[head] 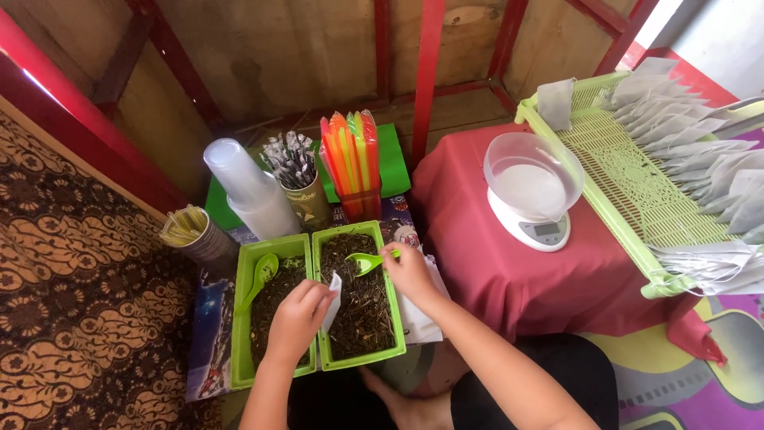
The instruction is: The person scoops loose tea leaves from a green container into white tea bags using a green plastic spoon. They then place the filled tea bags onto a digital scale to weigh them before moving them to a drying rack.
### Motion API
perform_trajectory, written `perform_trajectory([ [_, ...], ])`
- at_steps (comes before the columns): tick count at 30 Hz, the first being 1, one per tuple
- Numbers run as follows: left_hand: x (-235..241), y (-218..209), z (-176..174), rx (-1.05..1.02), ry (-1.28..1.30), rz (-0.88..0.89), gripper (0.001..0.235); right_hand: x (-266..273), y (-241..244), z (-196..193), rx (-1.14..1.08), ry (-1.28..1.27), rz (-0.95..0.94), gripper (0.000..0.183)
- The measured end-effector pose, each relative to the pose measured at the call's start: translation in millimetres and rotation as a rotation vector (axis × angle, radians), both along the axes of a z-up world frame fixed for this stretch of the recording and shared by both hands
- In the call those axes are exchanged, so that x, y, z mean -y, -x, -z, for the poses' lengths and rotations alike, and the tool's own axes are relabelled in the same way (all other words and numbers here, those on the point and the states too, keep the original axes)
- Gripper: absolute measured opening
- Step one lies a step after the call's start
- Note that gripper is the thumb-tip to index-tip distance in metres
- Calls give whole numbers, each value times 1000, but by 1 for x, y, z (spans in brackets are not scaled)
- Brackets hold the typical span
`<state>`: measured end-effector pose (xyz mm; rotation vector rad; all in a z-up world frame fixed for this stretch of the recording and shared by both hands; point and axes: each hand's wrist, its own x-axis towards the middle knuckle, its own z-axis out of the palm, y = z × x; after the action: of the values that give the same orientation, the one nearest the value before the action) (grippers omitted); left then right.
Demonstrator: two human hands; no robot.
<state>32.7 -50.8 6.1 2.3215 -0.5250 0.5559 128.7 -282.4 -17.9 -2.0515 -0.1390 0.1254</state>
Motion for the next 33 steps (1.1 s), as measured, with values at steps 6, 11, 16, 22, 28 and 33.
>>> perform_trajectory([
  [6,2,-4,-2,97,-71,51,17,19,-10,14,-150,-227,114,20],
  [11,4,-1,-3,299,-238,-2,22,26,-9,6,-188,-311,123,21],
  [16,5,3,-2,-317,-171,-11,27,28,-3,-14,-218,-444,174,17],
  [22,4,-1,7,86,-307,25,15,25,7,-48,-210,-430,135,18],
  [28,-2,13,17,25,-203,-41,20,25,5,-43,-202,-410,96,16],
  [33,-7,14,41,71,-164,-45,20,23,14,-70,-221,-372,79,17],
])
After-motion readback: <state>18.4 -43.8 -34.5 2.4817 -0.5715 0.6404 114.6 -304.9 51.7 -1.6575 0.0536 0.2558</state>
